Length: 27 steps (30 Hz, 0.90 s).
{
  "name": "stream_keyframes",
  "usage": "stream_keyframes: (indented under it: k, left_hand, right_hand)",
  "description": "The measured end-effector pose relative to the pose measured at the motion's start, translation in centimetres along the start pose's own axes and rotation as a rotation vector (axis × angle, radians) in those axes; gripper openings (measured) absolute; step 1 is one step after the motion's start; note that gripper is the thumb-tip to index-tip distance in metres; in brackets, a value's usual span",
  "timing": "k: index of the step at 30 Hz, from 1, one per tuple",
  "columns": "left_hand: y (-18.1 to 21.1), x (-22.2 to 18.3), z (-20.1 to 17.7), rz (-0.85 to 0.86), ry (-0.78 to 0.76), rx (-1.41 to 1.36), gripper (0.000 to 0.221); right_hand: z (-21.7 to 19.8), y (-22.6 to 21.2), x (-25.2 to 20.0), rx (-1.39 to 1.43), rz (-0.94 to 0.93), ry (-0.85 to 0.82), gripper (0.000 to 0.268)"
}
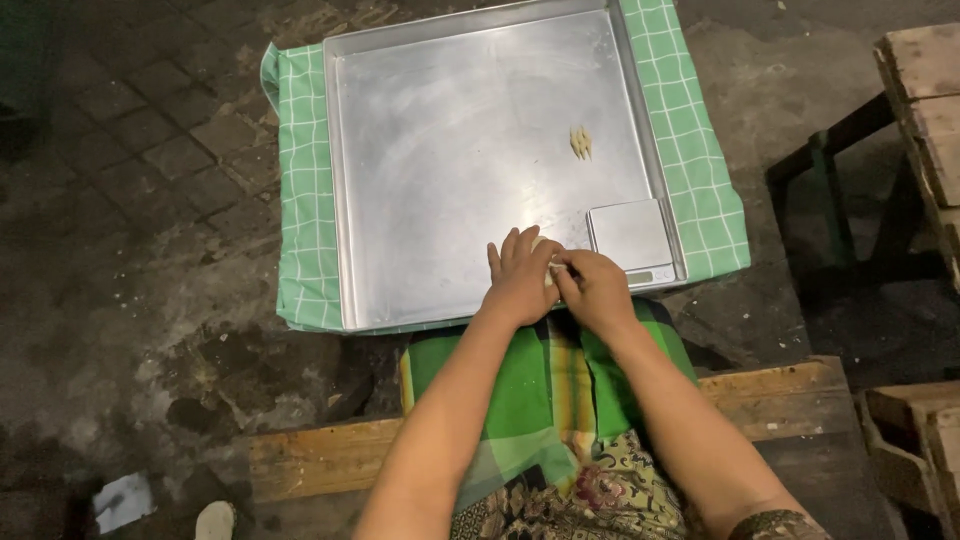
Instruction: Shaping small pieces of dough into thin strips and placing them on a metal tray.
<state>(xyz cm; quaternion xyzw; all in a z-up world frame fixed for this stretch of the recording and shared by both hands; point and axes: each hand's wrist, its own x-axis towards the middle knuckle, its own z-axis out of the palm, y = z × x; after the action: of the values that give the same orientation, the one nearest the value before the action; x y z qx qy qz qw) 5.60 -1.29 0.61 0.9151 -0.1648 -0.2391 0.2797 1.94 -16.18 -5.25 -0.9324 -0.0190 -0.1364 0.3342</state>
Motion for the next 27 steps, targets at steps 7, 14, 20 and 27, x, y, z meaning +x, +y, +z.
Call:
stream_keyframes:
  k: [7, 14, 20, 27]
  left_hand:
    - [1.0, -0.6, -0.2, 0.001, 0.049, 0.105, 0.039]
    - [1.7, -4.4, -0.4, 0.23, 0.347, 0.051, 0.061]
    - [-1.1, -7.9, 8.0, 0.563, 0.771, -0.234, 0.019]
    - [-6.1, -9.9, 15.5, 0.192, -0.001, -0.349, 0.03]
  right_hand:
    - [-3.5, -2.4, 0.9, 0.629, 0.261, 0.232, 0.012]
    - [-6.4, -4.1, -1.2, 1.155, 0.453, 0.15, 0.03]
    - [-7.3, 1.8, -3.0, 0.766, 0.358, 0.127, 0.036]
    - [-7.4, 8.5, 1.3, 0.04, 0.228, 0.227, 0.023]
